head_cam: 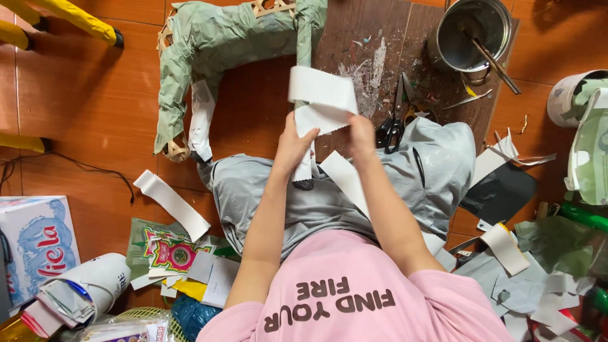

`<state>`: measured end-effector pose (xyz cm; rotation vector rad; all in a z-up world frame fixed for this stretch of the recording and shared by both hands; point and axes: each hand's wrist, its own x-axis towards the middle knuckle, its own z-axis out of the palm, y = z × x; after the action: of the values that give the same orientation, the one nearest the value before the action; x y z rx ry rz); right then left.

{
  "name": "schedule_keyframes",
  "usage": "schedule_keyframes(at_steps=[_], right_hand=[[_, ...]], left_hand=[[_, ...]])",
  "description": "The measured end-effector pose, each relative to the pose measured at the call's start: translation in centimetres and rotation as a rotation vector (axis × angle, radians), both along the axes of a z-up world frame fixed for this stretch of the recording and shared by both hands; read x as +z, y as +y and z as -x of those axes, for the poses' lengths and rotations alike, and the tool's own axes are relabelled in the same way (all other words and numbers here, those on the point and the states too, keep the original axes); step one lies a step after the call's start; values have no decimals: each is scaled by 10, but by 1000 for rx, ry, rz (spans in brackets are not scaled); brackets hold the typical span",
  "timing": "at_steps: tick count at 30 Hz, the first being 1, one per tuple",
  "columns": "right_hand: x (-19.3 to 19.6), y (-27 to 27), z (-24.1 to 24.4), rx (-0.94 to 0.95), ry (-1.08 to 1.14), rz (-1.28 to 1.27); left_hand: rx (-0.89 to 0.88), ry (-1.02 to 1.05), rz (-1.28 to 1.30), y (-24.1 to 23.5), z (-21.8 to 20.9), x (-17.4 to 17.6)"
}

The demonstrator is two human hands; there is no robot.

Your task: Constructing a decorative giraffe by applying paper and fabric strips to a frame using glue and a brush.

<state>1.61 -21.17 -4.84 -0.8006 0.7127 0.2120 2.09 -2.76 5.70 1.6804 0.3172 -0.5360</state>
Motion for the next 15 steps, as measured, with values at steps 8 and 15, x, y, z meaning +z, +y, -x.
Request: schedule_keyframes(at_steps=[8,15], right_hand=[[-55,-18,44,193,78,290],[-2,68,-16,615,-330,647]], left_hand=[[-25,-31,-164,-1,-3,-15],[-42,-3,-207,3,4,-54]])
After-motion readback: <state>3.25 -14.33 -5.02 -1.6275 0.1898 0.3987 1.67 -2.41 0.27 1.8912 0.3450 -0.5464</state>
